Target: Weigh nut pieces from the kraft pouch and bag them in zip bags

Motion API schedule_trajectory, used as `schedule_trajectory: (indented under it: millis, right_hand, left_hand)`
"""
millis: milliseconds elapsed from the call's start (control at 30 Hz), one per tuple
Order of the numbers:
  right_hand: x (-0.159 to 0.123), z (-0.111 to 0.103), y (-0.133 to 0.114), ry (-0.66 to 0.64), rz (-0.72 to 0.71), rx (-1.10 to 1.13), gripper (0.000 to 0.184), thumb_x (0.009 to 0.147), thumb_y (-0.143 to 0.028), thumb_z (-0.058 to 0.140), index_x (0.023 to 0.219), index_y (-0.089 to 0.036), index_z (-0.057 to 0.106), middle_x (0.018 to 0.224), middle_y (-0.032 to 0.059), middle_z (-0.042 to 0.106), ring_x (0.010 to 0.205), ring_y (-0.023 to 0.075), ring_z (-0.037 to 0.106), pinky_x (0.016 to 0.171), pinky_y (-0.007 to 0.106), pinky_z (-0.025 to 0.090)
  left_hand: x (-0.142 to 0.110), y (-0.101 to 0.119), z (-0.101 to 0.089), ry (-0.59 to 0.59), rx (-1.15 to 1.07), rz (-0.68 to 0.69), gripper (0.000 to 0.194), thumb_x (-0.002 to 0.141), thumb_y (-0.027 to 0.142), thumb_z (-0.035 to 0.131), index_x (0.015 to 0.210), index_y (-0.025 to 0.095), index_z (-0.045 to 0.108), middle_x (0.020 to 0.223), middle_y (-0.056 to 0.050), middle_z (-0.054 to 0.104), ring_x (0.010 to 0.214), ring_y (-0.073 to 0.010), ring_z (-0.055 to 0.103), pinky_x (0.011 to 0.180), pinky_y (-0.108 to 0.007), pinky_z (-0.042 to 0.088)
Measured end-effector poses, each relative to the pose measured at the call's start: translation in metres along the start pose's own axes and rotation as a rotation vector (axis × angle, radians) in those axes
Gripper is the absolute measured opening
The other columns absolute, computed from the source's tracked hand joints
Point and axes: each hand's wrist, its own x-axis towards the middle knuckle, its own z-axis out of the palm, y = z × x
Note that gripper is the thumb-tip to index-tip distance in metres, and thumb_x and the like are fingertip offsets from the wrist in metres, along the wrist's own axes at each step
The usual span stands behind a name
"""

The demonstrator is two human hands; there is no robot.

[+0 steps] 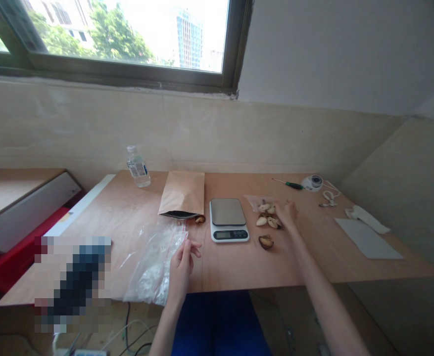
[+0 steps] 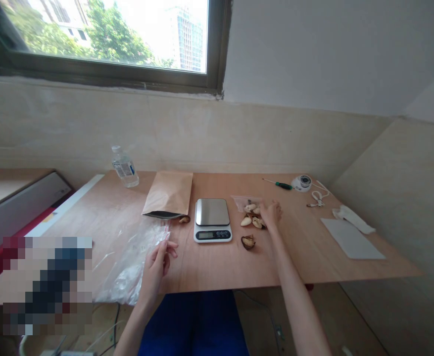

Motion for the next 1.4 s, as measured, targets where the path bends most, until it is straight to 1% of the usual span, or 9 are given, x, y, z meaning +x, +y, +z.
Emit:
schedule_trajectory:
  millis: [100, 200, 300, 533, 667, 900, 1067, 1300, 1400]
  right_hand:
    - [-0.026, -0.004, 0.015, 0.073, -0.155, -0.162, 0.049, 0.075, -0.043, 0.053, 0.111, -0.01, 0.055, 0.119, 0.0223, 0.051, 0.118, 0.0376, 0.04, 0.095, 0.054, 0.031]
    - [-0.05, -0.008, 0.027, -0.12, -0.47, -0.315, 0.037, 0.081, -0.044, 0.052, 0.108, -0.021, 0.061, 0.118, 0.0135, 0.052, 0.113, 0.0313, 0.046, 0.094, 0.05, 0.034]
    - [-0.059, -0.01, 0.034, -0.337, -0.621, -0.351, 0.033, 0.083, -0.041, 0.053, 0.113, -0.03, 0.061, 0.122, 0.0086, 0.05, 0.114, 0.0282, 0.046, 0.095, 0.047, 0.035]
    - [-0.043, -0.014, 0.039, -0.44, -0.627, -0.183, 0.026, 0.087, -0.034, 0.049, 0.104, -0.024, 0.066, 0.107, 0.0087, 0.055, 0.105, 0.0251, 0.053, 0.095, 0.043, 0.041]
    - [-0.051, -0.01, 0.014, -0.39, -0.637, -0.092, 0.027, 0.088, -0.028, 0.046, 0.106, -0.025, 0.066, 0.103, 0.0074, 0.055, 0.1, 0.0225, 0.055, 0.092, 0.04, 0.044]
    - [-0.07, 0.046, -0.07, -0.483, -0.819, -0.088, 0.027, 0.088, -0.02, 0.051, 0.108, -0.026, 0.066, 0.101, 0.0059, 0.054, 0.097, 0.0194, 0.055, 0.091, 0.036, 0.044]
    - [-0.07, 0.079, -0.071, -0.498, -0.77, -0.187, 0.032, 0.086, -0.012, 0.049, 0.11, -0.024, 0.067, 0.101, 0.0076, 0.057, 0.096, 0.0201, 0.056, 0.09, 0.038, 0.045]
    - [-0.08, 0.054, -0.051, -0.52, -0.731, -0.012, 0.049, 0.088, -0.023, 0.047, 0.136, -0.025, 0.042, 0.13, 0.0096, 0.051, 0.121, 0.0217, 0.048, 0.102, 0.043, 0.037]
    - [-0.09, 0.035, -0.047, -0.443, -0.702, 0.008, 0.045, 0.09, -0.032, 0.045, 0.134, -0.021, 0.044, 0.133, 0.0122, 0.049, 0.126, 0.0234, 0.043, 0.105, 0.045, 0.033]
  left_hand:
    - [0.003, -0.003, -0.001, 0.02, 0.026, -0.002, 0.051, 0.078, 0.061, 0.049, 0.081, 0.013, 0.065, 0.062, 0.0, 0.054, 0.039, -0.0053, 0.035, 0.035, -0.019, 0.025]
    - [0.005, -0.006, 0.004, -0.008, 0.051, -0.028, 0.051, 0.078, 0.062, 0.049, 0.081, 0.013, 0.066, 0.063, -0.001, 0.054, 0.042, -0.0072, 0.04, 0.036, -0.019, 0.029]
    - [0.003, -0.006, 0.009, -0.034, 0.06, -0.018, 0.051, 0.079, 0.061, 0.048, 0.08, 0.013, 0.066, 0.068, -0.004, 0.058, 0.049, -0.0101, 0.046, 0.041, -0.021, 0.035]
    - [0.0, -0.007, -0.001, -0.013, 0.092, 0.014, 0.049, 0.079, 0.06, 0.049, 0.078, 0.015, 0.067, 0.068, -0.004, 0.06, 0.054, -0.0128, 0.049, 0.053, -0.025, 0.041]
    - [-0.001, -0.007, -0.003, -0.006, 0.108, 0.014, 0.05, 0.078, 0.062, 0.049, 0.077, 0.015, 0.067, 0.067, -0.004, 0.059, 0.054, -0.0138, 0.049, 0.054, -0.026, 0.04]
    - [-0.005, -0.002, 0.007, -0.105, 0.127, -0.011, 0.049, 0.079, 0.061, 0.048, 0.074, 0.016, 0.066, 0.067, -0.004, 0.06, 0.054, -0.0136, 0.05, 0.052, -0.025, 0.039]
    - [-0.006, -0.002, -0.001, -0.132, 0.154, 0.015, 0.05, 0.079, 0.061, 0.046, 0.072, 0.016, 0.066, 0.066, -0.005, 0.06, 0.054, -0.0148, 0.05, 0.055, -0.027, 0.04]
    - [-0.003, -0.004, -0.004, -0.118, 0.176, 0.034, 0.049, 0.081, 0.059, 0.046, 0.073, 0.016, 0.067, 0.067, -0.005, 0.062, 0.056, -0.0154, 0.052, 0.056, -0.027, 0.041]
    - [-0.004, -0.005, -0.001, -0.118, 0.19, 0.041, 0.047, 0.082, 0.057, 0.046, 0.073, 0.016, 0.067, 0.069, -0.005, 0.063, 0.057, -0.0154, 0.053, 0.056, -0.027, 0.041]
